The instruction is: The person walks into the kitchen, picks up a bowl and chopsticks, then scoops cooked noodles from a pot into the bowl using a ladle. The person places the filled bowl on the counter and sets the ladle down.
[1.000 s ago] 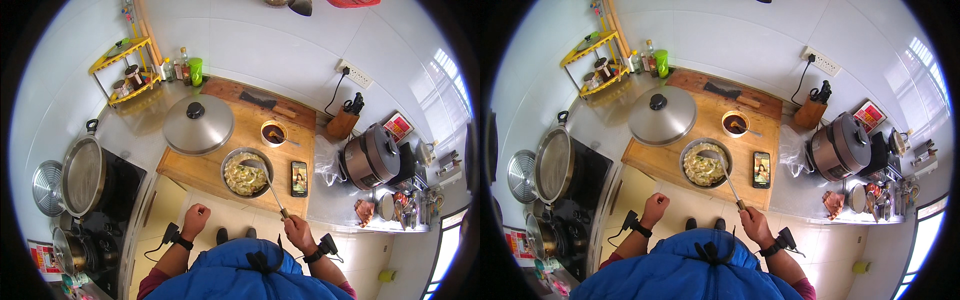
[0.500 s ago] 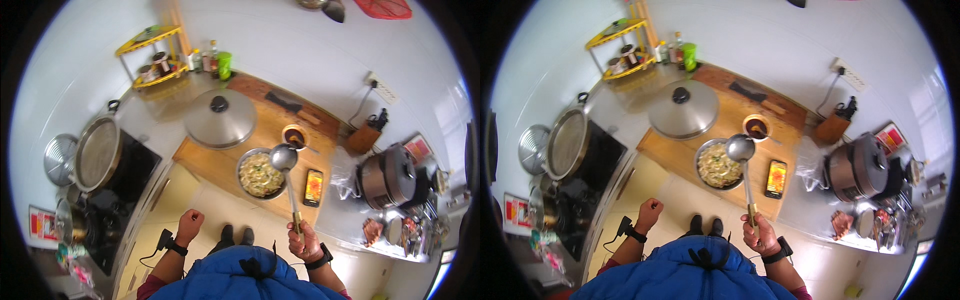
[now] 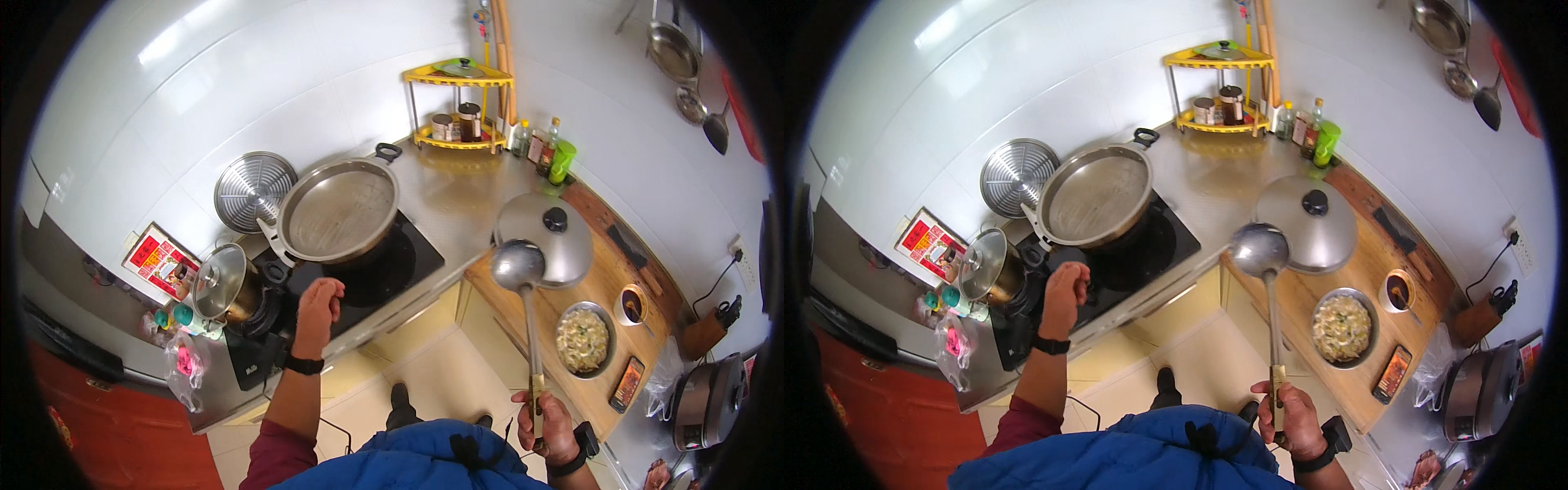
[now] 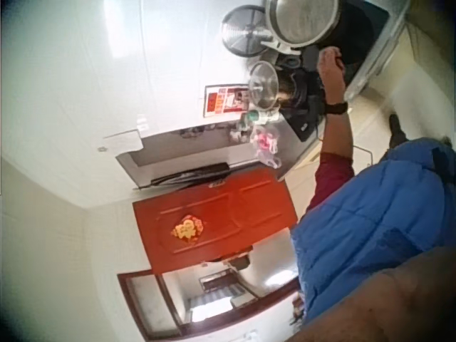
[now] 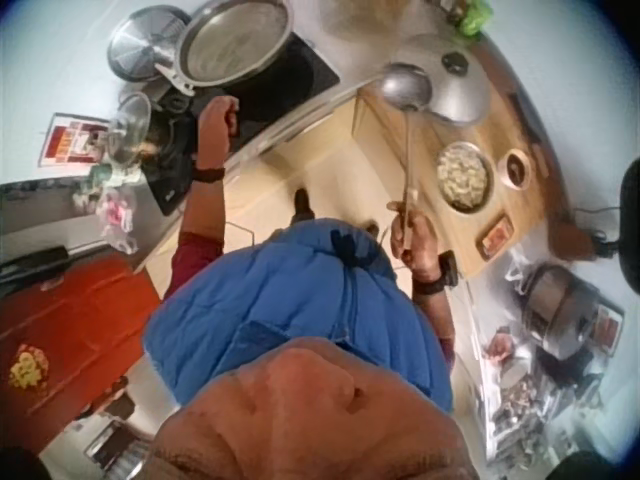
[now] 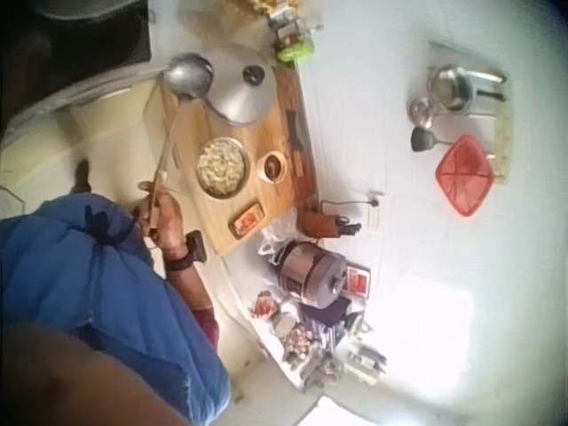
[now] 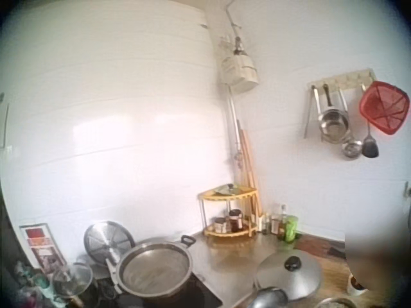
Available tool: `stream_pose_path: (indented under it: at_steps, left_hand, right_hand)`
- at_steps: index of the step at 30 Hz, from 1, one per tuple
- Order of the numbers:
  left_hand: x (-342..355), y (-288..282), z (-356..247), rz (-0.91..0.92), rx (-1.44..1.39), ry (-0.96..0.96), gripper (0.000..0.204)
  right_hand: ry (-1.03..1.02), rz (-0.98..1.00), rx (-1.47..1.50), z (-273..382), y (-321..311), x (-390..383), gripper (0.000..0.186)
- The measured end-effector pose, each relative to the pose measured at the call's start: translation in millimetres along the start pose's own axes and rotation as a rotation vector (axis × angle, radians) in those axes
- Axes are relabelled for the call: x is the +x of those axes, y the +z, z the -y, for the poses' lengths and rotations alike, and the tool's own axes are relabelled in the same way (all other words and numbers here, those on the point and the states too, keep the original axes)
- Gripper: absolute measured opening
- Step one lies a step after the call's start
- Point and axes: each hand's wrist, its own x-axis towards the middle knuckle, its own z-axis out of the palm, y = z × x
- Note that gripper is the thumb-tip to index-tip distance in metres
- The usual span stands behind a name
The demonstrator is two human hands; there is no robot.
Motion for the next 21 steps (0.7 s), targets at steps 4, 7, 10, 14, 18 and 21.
stream_pose_path:
  at_steps: [4, 7, 10, 14, 18, 21]
  left_hand:
    - [84.0, -64.0, -9.8, -0.045, 0.423, 0.328, 0.017]
    - [122.1, -86.4, -0.9, -0.099, 0.684, 0.463, 0.019]
    - [147.7, -93.3, 0.5, -0.083, 0.825, 0.416, 0.023]
    - [165.8, -96.7, 4.0, -0.023, 1.096, 0.193, 0.024]
    - [167.0, -97.6, 12.5, -0.068, 1.078, 0.372, 0.031]
    - [153.8, -100.4, 15.3, -0.114, 0.971, 0.433, 0.036]
  right_hand:
    - [0.070, -0.051, -0.259, 0.6, 79.0, 67.7, 0.046]
    - [-0.038, -0.026, -0.549, -1.0, 131.2, 135.4, 0.035]
    - [-0.155, -0.097, -0.956, -2.2, 166.1, 208.7, 0.038]
    - [-0.375, -0.106, -1.205, -13.2, 192.7, 287.7, 0.050]
    - [-0.238, -0.085, -1.246, -13.6, 207.3, 336.5, 0.053]
    - [-0.255, -0.079, -1.192, -11.9, 214.2, 347.7, 0.050]
